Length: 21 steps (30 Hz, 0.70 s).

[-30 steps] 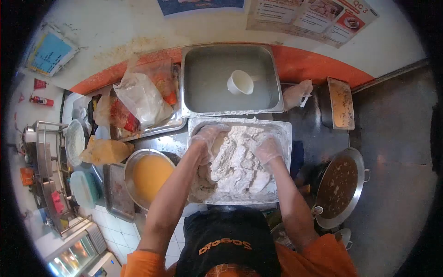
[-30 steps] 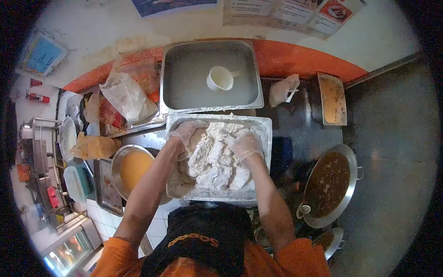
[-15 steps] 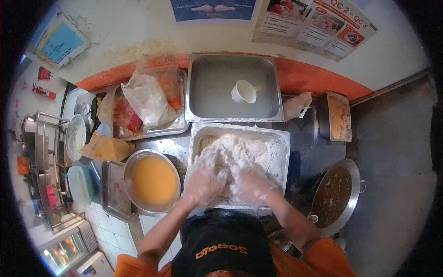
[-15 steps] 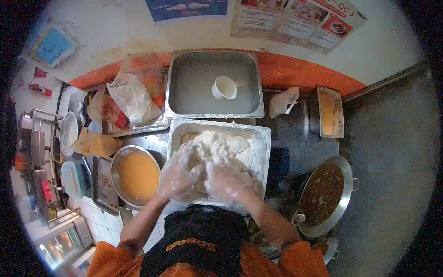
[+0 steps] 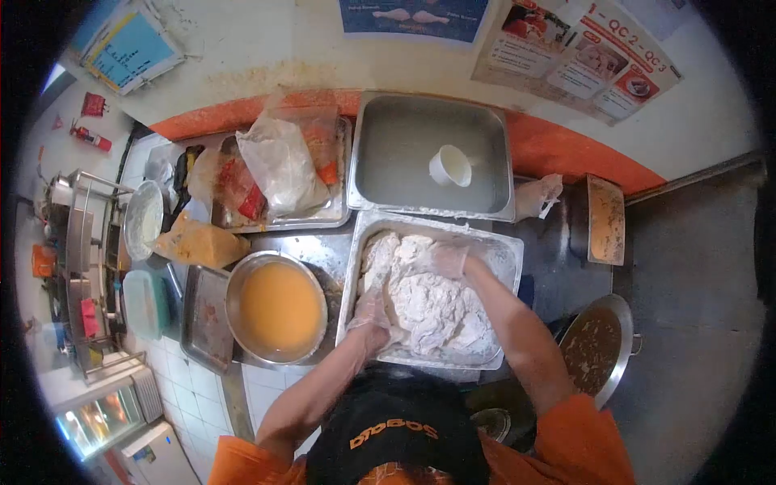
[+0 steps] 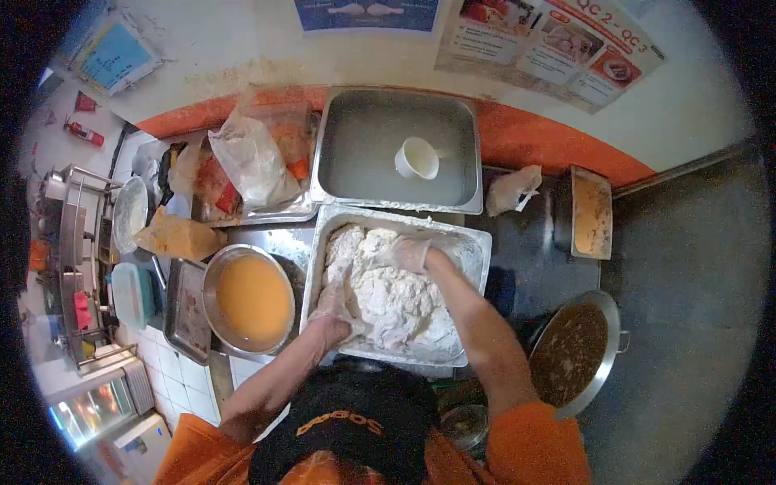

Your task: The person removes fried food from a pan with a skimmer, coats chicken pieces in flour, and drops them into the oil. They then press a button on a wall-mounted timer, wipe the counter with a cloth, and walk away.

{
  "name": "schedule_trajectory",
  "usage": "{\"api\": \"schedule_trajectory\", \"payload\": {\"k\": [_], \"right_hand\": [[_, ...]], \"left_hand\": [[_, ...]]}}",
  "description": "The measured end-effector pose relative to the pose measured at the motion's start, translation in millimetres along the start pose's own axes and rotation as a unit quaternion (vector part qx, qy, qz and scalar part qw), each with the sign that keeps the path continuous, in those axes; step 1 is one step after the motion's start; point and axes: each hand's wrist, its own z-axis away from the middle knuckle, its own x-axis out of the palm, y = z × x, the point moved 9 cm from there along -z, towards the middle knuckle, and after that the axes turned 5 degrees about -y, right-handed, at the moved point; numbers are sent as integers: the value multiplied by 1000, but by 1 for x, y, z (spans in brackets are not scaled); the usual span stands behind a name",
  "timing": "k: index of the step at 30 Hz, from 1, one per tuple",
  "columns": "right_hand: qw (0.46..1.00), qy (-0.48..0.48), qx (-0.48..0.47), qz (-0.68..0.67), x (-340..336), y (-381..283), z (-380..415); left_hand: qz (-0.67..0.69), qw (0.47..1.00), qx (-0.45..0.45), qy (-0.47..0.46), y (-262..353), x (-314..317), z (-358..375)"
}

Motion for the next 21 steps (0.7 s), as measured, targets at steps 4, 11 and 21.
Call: {"api": "schedule_trajectory", "payload": {"k": [4,11,21], "right_hand": [[986,122,6,114,20,0,-13],[938,255,212,-103,-43,-76,121],[719,481,10,-502,-47,-47,230]], "left_hand": [[2,1000,20,-14,8,1,-8],[-126,990,59,-35,11,-11,-17],[-288,923,198,-158,66,23,114]]}}
